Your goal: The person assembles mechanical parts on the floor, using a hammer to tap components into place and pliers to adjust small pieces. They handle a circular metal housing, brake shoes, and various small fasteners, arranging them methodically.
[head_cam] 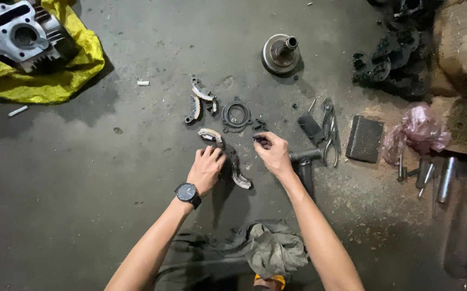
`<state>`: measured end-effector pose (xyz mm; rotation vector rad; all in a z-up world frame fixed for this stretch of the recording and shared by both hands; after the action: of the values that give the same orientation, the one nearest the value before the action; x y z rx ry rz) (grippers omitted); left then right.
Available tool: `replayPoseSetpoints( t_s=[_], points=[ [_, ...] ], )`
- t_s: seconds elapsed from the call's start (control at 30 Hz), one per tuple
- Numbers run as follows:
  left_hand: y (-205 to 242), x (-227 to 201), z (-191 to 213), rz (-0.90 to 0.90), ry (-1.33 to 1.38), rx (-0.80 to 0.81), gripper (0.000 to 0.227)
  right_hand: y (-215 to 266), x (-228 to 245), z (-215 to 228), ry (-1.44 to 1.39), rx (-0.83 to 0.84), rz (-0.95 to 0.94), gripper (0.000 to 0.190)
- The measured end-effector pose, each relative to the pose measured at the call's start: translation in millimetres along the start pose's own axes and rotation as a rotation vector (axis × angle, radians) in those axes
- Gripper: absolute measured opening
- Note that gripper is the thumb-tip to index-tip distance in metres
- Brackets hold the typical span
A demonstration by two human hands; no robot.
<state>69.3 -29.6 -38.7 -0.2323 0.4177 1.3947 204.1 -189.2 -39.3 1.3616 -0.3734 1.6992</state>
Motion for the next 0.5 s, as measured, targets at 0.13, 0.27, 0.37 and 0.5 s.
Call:
replayPoseSetpoints(
  t_s=[0.13, 0.27, 0.37, 0.5],
  points=[
    [1, -2, 3, 0.033, -0.019, 0.033, 0.03, 2, 11, -6, 0.09, -0.003, 0.012, 0.022],
    [5, -7, 15, 0.045, 0.016, 0.002, 0.039, 0, 6, -28, 0.12, 0.077, 0.012, 0.024],
    [7, -8, 15, 0.042, 0.046, -0.026, 0.044, -2, 21, -39, 0.126, 0.1, 0.024, 0.024],
    [9, -7, 12, 0.039, 0.056, -0.057, 0.045, -7, 14, -47, 0.213, 0.108, 0.074, 0.023]
  ],
)
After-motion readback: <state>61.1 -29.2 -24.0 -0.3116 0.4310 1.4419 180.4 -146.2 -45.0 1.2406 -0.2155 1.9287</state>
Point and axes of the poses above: each hand's wrist, its own y-axis away from the middle knuckle, its own z-axis out of the back of the hand, x = y × z, the point moved 8 cm from there along -y, towards the middle knuckle, and after that the axes turned 9 degrees about x, right-handed, at the moved point
